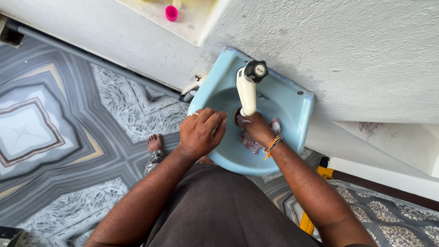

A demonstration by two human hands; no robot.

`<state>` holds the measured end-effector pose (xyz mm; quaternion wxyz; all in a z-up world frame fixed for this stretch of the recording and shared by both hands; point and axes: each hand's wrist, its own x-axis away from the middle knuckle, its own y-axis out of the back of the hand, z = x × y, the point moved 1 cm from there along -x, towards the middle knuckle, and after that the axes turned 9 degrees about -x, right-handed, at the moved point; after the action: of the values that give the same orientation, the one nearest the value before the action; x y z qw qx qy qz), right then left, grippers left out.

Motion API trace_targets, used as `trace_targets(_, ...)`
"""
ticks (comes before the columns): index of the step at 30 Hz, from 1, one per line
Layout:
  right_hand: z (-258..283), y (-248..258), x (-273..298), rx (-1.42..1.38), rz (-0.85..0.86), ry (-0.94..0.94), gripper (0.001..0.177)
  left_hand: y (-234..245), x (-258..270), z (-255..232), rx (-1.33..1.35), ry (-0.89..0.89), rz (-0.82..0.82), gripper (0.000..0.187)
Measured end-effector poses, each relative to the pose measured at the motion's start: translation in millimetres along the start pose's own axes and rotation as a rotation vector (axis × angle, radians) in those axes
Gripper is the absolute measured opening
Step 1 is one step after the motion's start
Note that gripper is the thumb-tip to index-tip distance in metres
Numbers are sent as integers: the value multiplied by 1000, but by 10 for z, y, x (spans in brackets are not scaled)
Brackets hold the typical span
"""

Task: The person washes a small piece of cloth in a light blue sink using a rag and liquid soap. They scrub the cloth under running water, rinse it, and wring it out repeatedly.

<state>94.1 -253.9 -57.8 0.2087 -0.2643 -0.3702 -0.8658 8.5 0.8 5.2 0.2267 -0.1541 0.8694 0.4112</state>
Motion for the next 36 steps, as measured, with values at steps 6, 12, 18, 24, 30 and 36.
trace_targets(6, 170, 58, 45, 441, -83, 321, 33, 46, -21, 1, 35, -6, -60, 10)
trace_targets(12, 486, -71, 294, 1158, -165, 422, 16, 61, -25, -7, 33, -2, -58, 11)
trace_targets(18, 348, 100, 416, 1154, -169, 468, 36, 17, -1, 13, 12, -12, 3, 11)
trace_targets(24, 415, 156, 413, 933, -86, 661, 59, 55, -22, 0, 28, -13, -14, 13)
trace_targets(30, 424, -69, 439, 1121, -243, 429, 42, 36, -23, -4, 5, -21, -28, 10)
trace_targets(36, 434, -80, 456, 1023, -256, 382, 29, 46, -7, -2, 6, -15, -27, 9)
